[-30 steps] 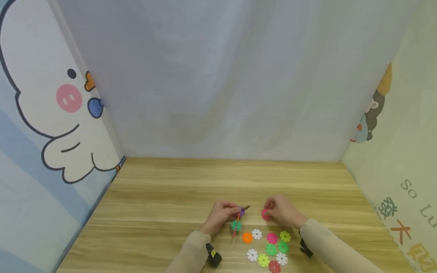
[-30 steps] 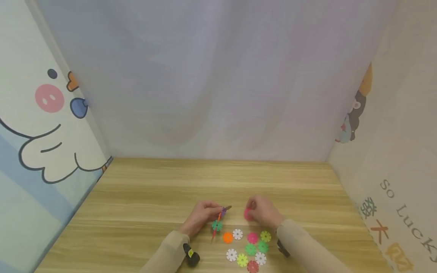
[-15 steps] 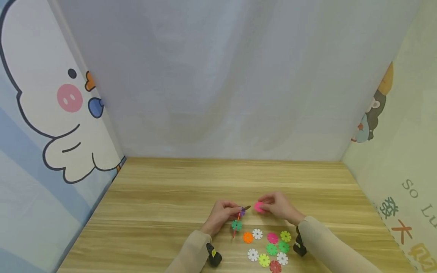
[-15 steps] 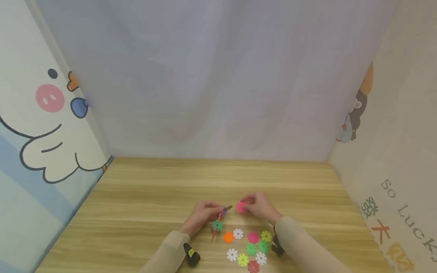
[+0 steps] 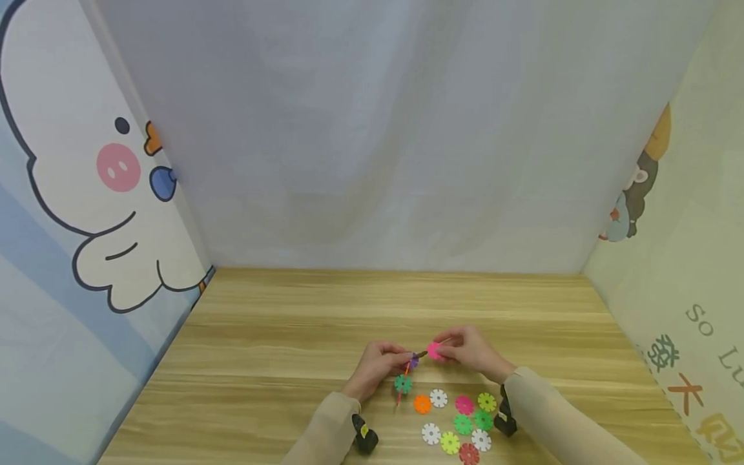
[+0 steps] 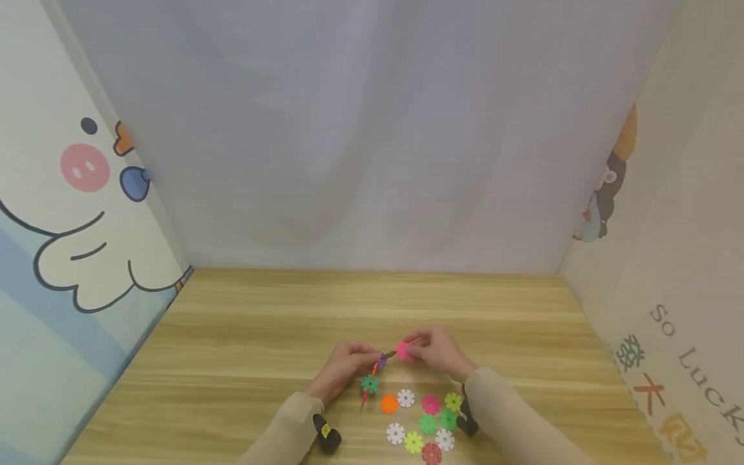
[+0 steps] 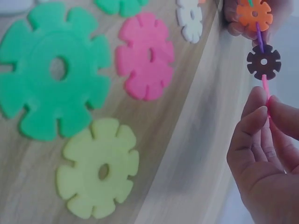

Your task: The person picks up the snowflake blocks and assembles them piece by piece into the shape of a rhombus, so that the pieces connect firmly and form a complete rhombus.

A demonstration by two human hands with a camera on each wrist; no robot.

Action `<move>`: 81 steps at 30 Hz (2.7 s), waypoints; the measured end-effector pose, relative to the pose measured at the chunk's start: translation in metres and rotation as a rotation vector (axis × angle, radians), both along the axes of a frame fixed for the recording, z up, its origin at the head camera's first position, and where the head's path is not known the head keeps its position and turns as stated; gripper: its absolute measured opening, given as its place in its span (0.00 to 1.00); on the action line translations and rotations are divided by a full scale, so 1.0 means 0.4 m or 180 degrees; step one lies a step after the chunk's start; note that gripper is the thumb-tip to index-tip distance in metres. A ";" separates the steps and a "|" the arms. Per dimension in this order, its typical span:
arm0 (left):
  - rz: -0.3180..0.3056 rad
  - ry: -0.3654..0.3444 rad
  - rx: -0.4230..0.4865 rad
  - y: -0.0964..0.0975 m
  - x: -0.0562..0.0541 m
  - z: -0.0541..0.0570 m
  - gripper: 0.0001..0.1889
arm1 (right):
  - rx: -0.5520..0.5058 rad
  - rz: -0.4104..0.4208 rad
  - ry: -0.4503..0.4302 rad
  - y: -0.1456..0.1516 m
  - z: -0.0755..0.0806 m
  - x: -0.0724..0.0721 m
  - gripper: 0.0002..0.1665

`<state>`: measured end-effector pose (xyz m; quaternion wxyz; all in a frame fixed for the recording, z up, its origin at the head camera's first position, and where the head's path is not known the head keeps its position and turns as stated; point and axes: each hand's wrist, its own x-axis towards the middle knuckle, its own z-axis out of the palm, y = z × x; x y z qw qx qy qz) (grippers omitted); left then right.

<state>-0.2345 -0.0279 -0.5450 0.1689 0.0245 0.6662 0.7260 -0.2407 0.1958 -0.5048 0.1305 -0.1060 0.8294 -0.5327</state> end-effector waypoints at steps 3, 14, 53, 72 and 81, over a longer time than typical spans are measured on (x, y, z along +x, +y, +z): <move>0.0002 0.0001 -0.0007 0.000 0.000 0.000 0.09 | -0.0103 0.0032 -0.0081 -0.002 -0.003 -0.003 0.13; 0.0002 0.0014 0.0023 0.002 0.001 -0.004 0.06 | -0.0206 0.0113 -0.0124 -0.010 -0.002 -0.001 0.11; 0.0389 0.0059 -0.0345 0.015 0.017 -0.012 0.05 | -0.0417 -0.0056 -0.0205 -0.035 -0.025 0.013 0.07; 0.0044 0.0023 -0.0027 -0.003 0.008 0.011 0.08 | -0.0288 0.0165 -0.0304 -0.034 -0.003 -0.003 0.13; 0.0099 0.0063 -0.0524 0.000 -0.001 0.011 0.13 | -0.0213 0.0195 -0.0188 -0.059 -0.002 -0.004 0.13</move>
